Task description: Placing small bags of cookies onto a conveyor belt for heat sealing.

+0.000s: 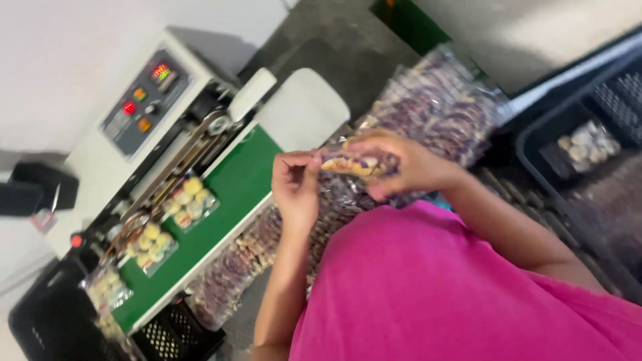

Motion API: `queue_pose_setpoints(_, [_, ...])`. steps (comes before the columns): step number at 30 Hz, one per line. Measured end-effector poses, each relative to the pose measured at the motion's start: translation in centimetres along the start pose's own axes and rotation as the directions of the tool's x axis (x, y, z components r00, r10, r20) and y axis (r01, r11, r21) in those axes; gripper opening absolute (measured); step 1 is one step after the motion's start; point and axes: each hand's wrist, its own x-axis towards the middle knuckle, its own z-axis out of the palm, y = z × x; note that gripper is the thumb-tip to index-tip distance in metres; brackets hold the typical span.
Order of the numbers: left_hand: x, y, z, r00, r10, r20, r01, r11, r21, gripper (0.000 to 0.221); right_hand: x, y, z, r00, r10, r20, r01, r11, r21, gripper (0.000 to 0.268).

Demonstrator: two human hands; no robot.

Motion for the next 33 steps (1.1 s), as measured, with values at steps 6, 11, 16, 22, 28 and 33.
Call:
queue_pose_setpoints(6, [0.9,0.6,-0.4,0.878,-0.241,-0.414,0.112,0.944,-0.312,0.024,8.3,3.1,6.3,0.825,0.436,-0.358,-0.190,0.813,0.551,0.022])
queue_pose_setpoints(11, [1.4,-0.7,-3.4,0.798,-0.434,-0.419,0.179,0.834,-0.522,0.015,10.6,3.4,7.4,0.901,0.297,-0.315,-0.131,0.881,0.455,0.019])
queue_pose_setpoints(16, [1.6,-3.6,-5.6,0.703,-0.428,-0.567,0.041,0.821,-0.570,0.031,11.8,3.1,8.9,0.929,0.164,-0.333,-0.095,0.972,0.213,0.016])
queue_pose_setpoints(22, [1.8,1.2,-6.5,0.786,-0.057,-0.615,0.040,0.998,-0.042,0.016,14.2,1.6,9.2,0.947,0.048,-0.318,0.005,0.987,0.161,0.018])
queue_pose_setpoints(28, [2.1,-0.6,-10.1,0.910,0.191,-0.368,-0.018,0.905,0.425,0.027,15.8,1.4,7.7,0.993,0.088,-0.083,-0.076,0.988,0.131,0.023])
queue_pose_setpoints(33, [3.2,-3.7,-10.8,0.906,0.262,-0.333,-0.004,0.791,0.611,0.008,16.2,3.9,8.1,0.926,-0.351,-0.141,0.255,0.855,-0.451,0.013])
